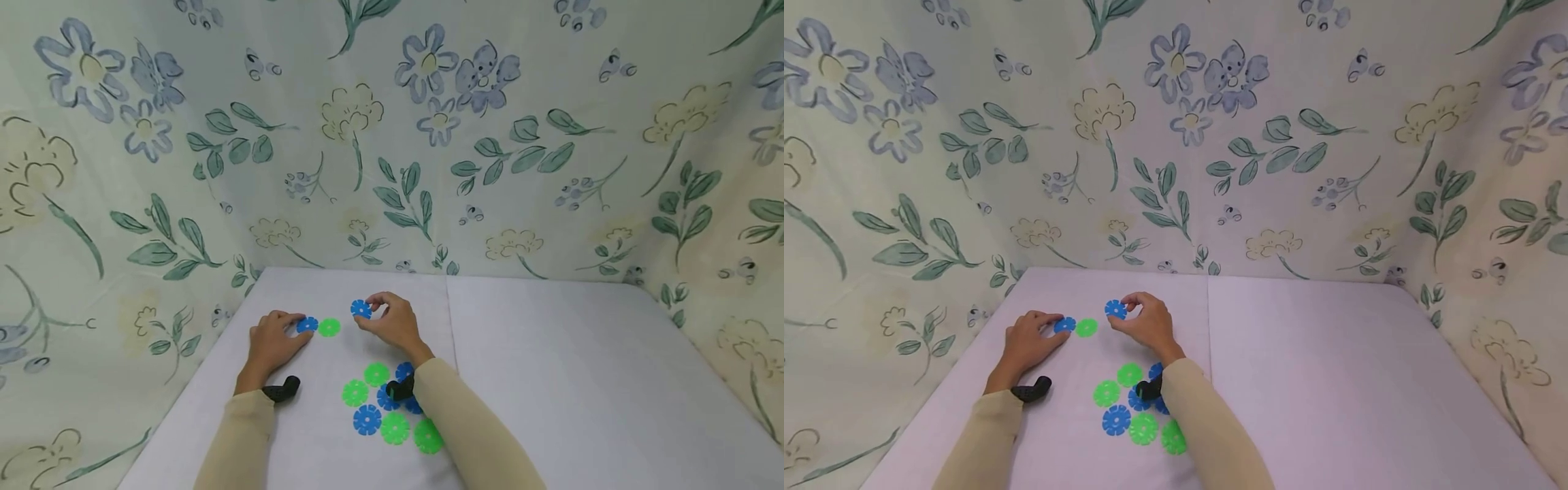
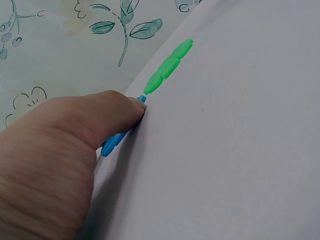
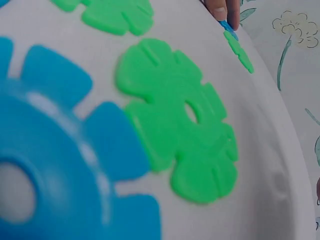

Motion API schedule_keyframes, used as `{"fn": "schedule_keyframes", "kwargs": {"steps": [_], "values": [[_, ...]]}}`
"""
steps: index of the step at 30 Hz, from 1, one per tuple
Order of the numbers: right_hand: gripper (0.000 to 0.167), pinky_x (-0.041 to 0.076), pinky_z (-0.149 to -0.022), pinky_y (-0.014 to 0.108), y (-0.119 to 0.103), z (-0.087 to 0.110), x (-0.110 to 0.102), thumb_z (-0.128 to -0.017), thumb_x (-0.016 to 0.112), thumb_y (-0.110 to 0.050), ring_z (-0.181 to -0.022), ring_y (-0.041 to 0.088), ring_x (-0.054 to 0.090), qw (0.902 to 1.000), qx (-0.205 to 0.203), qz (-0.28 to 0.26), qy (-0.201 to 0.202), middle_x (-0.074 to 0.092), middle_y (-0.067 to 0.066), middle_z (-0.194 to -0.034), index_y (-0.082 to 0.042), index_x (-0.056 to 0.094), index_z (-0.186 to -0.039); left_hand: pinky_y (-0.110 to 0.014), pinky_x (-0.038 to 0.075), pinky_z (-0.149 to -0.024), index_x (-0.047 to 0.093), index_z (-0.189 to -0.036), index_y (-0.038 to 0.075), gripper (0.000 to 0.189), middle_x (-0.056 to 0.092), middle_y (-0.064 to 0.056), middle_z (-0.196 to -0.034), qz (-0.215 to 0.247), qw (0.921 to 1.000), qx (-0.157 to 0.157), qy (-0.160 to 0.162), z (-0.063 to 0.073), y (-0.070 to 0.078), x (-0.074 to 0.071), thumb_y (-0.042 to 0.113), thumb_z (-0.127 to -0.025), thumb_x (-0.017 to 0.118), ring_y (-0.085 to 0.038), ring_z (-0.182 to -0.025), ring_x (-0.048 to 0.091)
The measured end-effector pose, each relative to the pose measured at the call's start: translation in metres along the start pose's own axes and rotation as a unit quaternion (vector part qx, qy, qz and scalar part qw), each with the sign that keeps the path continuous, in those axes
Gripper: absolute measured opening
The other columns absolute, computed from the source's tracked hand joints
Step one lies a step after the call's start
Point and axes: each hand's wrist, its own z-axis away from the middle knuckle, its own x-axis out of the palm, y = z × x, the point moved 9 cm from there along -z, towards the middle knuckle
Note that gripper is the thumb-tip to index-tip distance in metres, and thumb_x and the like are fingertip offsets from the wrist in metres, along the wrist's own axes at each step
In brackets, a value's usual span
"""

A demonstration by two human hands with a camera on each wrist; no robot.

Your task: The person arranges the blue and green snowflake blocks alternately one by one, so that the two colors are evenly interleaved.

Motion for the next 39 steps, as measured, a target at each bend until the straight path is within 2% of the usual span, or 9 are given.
{"fn": "schedule_keyframes", "kwargs": {"steps": [6,9,15,19,24,39], "values": [[0.04,0.047,-0.063,0.024,-0.002,-0.001,0.025,-0.077,0.081,-0.051,-0.076,0.009,0.057,0.9988,-0.001,0.027,-0.041,0.069,-0.006,-0.094,-0.024,0.072,-0.105,-0.055,0.034,-0.09,0.069,-0.128,0.022,0.052,0.06,-0.015,-0.126,-0.004,1.0,-0.006,0.002,-0.001,-0.001,0.0,0.052,-0.085,0.073,-0.036,-0.114,0.054],[0.041,0.046,-0.065,0.024,-0.001,-0.001,0.031,-0.076,0.081,-0.054,-0.078,0.008,0.057,0.9973,0.006,0.055,-0.049,0.068,-0.008,-0.093,-0.025,0.072,-0.104,-0.055,0.034,-0.091,0.069,-0.128,0.023,0.053,0.06,-0.016,-0.126,-0.001,1.0,-0.007,0.0,-0.001,-0.002,0.001,0.053,-0.084,0.073,-0.037,-0.115,0.053],[0.038,0.047,-0.069,0.028,0.009,-0.001,0.035,-0.075,0.078,-0.058,-0.077,0.008,0.058,0.992,0.055,0.105,-0.043,0.066,-0.012,-0.087,-0.027,0.072,-0.097,-0.054,0.034,-0.091,0.069,-0.128,0.024,0.054,0.06,-0.014,-0.126,0.003,1.0,-0.005,0.001,-0.002,-0.004,0.003,0.055,-0.084,0.071,-0.035,-0.115,0.053],[0.038,0.047,-0.071,0.03,0.012,-0.003,0.037,-0.075,0.077,-0.059,-0.077,0.008,0.058,0.9891,0.073,0.12,-0.046,0.065,-0.012,-0.085,-0.027,0.072,-0.095,-0.054,0.035,-0.09,0.069,-0.127,0.024,0.053,0.061,-0.013,-0.125,0.007,1.0,-0.002,0.002,-0.002,-0.004,0.002,0.054,-0.084,0.072,-0.034,-0.115,0.054],[0.038,0.046,-0.07,0.029,0.013,-0.004,0.043,-0.074,0.077,-0.06,-0.076,0.008,0.058,0.9849,0.078,0.144,-0.057,0.064,-0.013,-0.083,-0.027,0.071,-0.093,-0.054,0.035,-0.09,0.069,-0.127,0.025,0.052,0.061,-0.013,-0.126,0.004,1.0,-0.005,-0.003,0.0,-0.004,0.001,0.054,-0.085,0.073,-0.033,-0.115,0.054],[0.041,0.048,-0.071,0.03,0.01,-0.005,0.046,-0.074,0.078,-0.057,-0.077,0.009,0.059,0.9806,0.07,0.17,-0.069,0.067,-0.01,-0.085,-0.022,0.072,-0.093,-0.053,0.036,-0.09,0.07,-0.127,0.025,0.052,0.062,-0.012,-0.125,0.004,1.0,0.0,0.004,-0.001,-0.004,0.001,0.054,-0.084,0.072,-0.032,-0.113,0.054]]}}
